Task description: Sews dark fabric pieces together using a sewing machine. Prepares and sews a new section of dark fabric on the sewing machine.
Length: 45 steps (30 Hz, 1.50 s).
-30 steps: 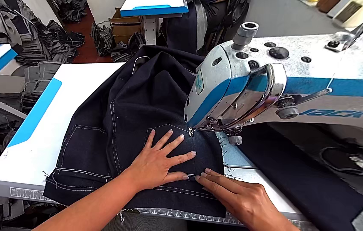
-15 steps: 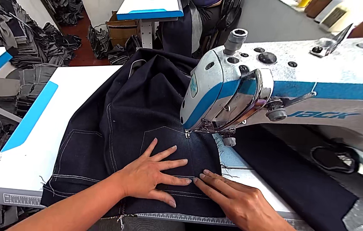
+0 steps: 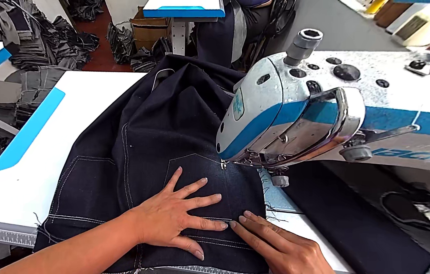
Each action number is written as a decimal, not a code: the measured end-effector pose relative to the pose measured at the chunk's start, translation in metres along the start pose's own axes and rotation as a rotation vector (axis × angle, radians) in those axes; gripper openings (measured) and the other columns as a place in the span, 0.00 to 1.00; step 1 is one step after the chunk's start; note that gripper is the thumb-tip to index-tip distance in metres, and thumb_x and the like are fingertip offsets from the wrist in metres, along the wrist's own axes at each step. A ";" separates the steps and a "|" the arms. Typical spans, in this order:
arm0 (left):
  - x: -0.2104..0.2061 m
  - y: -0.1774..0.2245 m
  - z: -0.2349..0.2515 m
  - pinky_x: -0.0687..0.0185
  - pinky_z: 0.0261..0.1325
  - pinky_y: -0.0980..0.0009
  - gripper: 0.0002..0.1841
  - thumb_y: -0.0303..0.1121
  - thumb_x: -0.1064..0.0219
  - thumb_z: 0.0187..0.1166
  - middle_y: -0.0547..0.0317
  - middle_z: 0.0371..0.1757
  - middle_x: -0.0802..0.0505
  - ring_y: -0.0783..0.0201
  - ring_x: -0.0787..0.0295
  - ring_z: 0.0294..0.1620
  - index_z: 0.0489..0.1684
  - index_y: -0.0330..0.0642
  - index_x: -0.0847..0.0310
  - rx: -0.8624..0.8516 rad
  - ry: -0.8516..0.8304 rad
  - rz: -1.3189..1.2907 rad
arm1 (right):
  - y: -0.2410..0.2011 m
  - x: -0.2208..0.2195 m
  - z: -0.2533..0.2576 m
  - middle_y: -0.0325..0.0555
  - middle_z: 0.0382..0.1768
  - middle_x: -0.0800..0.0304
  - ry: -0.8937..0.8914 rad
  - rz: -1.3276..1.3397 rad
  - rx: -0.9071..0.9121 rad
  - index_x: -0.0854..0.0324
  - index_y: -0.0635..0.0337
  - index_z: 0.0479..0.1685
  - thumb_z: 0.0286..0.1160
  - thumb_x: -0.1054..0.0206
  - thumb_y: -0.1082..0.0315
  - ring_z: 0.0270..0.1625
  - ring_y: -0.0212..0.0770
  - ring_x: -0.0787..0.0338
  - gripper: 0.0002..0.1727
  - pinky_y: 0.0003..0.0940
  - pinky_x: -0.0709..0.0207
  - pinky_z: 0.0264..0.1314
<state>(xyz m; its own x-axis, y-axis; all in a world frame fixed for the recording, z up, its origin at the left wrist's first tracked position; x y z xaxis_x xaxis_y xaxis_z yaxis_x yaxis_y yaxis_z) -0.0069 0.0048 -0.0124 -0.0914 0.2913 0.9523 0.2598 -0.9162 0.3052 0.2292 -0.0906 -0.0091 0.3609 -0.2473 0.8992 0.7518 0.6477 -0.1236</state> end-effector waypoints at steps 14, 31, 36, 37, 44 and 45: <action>0.011 -0.029 0.013 0.76 0.82 0.16 0.30 0.71 0.54 0.81 0.72 0.93 0.35 0.44 0.58 0.97 0.83 0.85 0.30 0.010 0.097 -0.008 | 0.022 -0.003 0.028 0.46 0.60 0.04 -0.019 -0.010 -0.014 0.11 0.52 0.65 0.83 0.44 0.78 0.70 0.41 0.10 0.21 0.29 0.21 0.75; 0.046 -0.098 0.043 0.79 0.86 0.23 0.33 0.71 0.45 0.76 0.67 0.92 0.34 0.44 0.58 0.97 0.82 0.79 0.27 -0.007 0.071 0.004 | 0.082 -0.023 0.054 0.46 0.52 0.02 0.156 0.078 -0.054 0.05 0.49 0.51 0.83 0.45 0.69 0.64 0.42 0.06 0.19 0.35 0.19 0.73; 0.045 -0.103 0.046 0.79 0.86 0.23 0.33 0.71 0.46 0.76 0.67 0.92 0.34 0.45 0.59 0.97 0.82 0.78 0.26 -0.008 0.096 0.000 | 0.082 -0.022 0.055 0.46 0.52 0.02 0.155 0.058 -0.077 0.05 0.52 0.51 0.80 0.45 0.70 0.65 0.41 0.07 0.19 0.33 0.21 0.74; 0.045 -0.104 0.047 0.79 0.86 0.23 0.32 0.71 0.46 0.76 0.67 0.92 0.33 0.44 0.58 0.97 0.81 0.78 0.26 -0.012 0.102 0.002 | 0.082 -0.021 0.056 0.46 0.52 0.02 0.158 0.054 -0.080 0.05 0.52 0.51 0.80 0.45 0.70 0.64 0.41 0.07 0.19 0.33 0.20 0.73; 0.047 -0.105 0.046 0.81 0.87 0.24 0.32 0.69 0.44 0.76 0.66 0.92 0.33 0.45 0.58 0.97 0.81 0.77 0.25 -0.012 0.101 -0.019 | 0.082 -0.022 0.057 0.47 0.50 0.01 0.175 0.069 -0.078 0.05 0.52 0.51 0.80 0.46 0.70 0.63 0.42 0.06 0.20 0.33 0.19 0.71; 0.046 -0.105 0.046 0.81 0.86 0.24 0.32 0.69 0.44 0.77 0.66 0.92 0.33 0.44 0.58 0.97 0.81 0.77 0.25 -0.013 0.103 -0.018 | 0.082 -0.022 0.057 0.47 0.50 0.01 0.177 0.069 -0.078 0.05 0.53 0.50 0.79 0.46 0.70 0.63 0.42 0.06 0.20 0.32 0.19 0.70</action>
<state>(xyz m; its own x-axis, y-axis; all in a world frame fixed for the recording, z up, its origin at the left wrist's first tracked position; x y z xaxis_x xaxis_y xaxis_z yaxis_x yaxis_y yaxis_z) 0.0061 0.1270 0.0001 -0.1941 0.2784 0.9406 0.2444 -0.9149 0.3212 0.2513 0.0087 -0.0147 0.4986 -0.3316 0.8009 0.7603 0.6110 -0.2203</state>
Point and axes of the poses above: each hand's wrist, its own z-axis towards the middle knuckle, its own x-axis out of the back of the hand, y = z × x, the point moved 4 cm from there along z, towards the middle knuckle
